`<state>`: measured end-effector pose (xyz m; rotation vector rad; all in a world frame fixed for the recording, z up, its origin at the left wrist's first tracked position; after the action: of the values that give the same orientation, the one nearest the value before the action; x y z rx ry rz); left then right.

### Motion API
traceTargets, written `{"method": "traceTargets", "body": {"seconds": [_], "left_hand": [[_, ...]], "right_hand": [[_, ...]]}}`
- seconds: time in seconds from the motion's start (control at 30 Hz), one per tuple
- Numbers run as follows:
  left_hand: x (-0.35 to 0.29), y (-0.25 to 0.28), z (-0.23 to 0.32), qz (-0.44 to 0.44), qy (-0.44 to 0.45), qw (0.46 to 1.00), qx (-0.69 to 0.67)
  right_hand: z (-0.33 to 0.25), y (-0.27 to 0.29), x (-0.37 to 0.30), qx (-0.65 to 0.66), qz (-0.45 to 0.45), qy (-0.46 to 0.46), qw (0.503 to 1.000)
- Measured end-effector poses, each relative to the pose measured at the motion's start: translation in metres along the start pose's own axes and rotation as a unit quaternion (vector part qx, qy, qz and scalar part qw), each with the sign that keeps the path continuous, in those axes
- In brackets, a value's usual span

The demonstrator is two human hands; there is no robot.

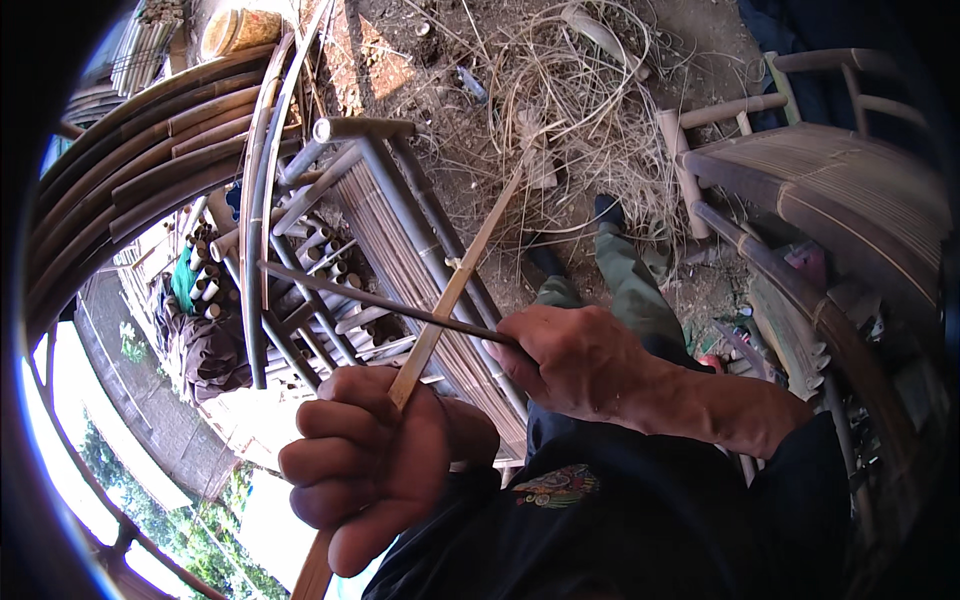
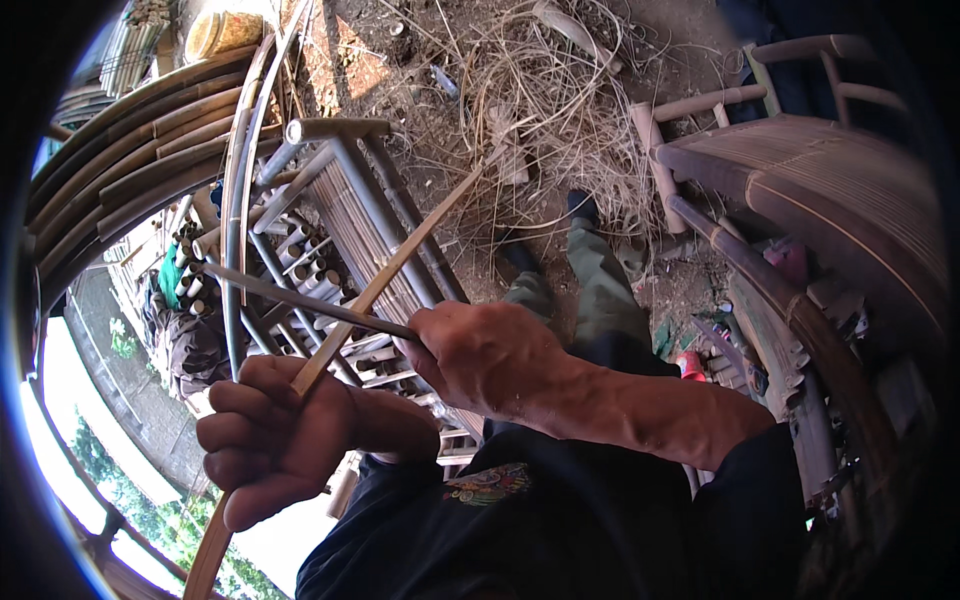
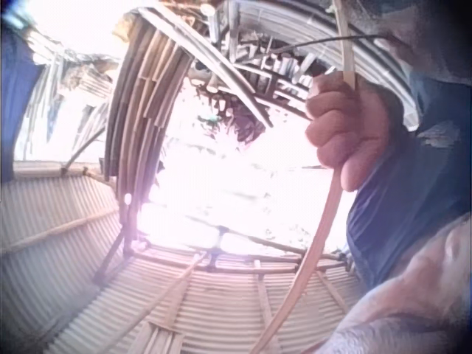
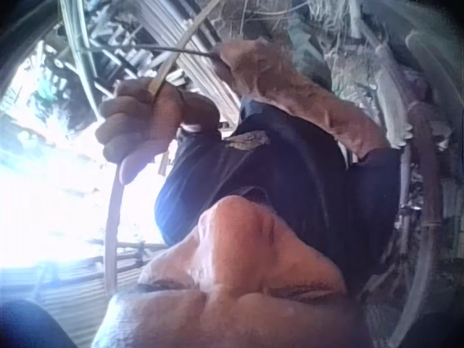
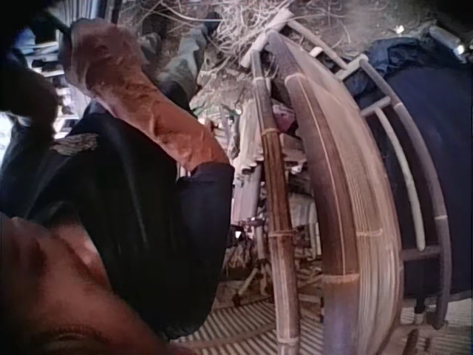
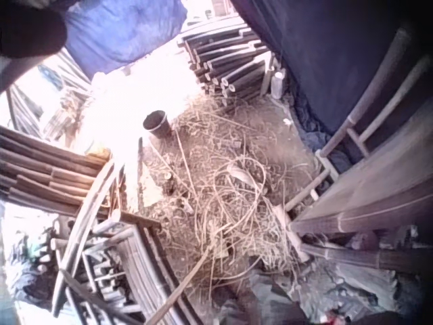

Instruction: The person uses a machete to split long bamboo poles into thin strips. They repeatedly strike the bamboo against a wooden block to drive the blade through the material, separating it into usable pieces.

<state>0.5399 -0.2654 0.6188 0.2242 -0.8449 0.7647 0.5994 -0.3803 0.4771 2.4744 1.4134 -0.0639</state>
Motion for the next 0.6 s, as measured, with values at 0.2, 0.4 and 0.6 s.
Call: {"method": "traceTargets", "body": {"seconds": [0.2, 0.4, 0.6], "left_hand": [[0.009, -0.001, -0.013, -0.007, 0.02, 0.999, -0.025], [0.017, -0.005, -0.02, -0.029, 0.019, 0.999, -0.008], [0.016, -0.005, -0.015, -0.008, 0.021, 1.0, -0.017]], "right_hand": [[-0.017, -0.001, 0.009, -0.015, -0.037, 0.01, 0.999], [0.009, 0.005, 0.019, -0.017, 0.007, -0.021, 1.0], [0.037, -0.002, 0.019, -0.019, 0.011, -0.06, 0.998]]}}
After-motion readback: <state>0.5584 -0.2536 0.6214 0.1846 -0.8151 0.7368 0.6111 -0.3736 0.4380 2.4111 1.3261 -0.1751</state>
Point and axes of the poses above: each hand's wrist, its own x-axis towards the middle knuckle, its own y-axis out of the back of the hand, z = x × y, the point moved 9 cm from there along x, towards the middle knuckle, and after that the axes turned 5 degrees about x, right-handed, at the moved point
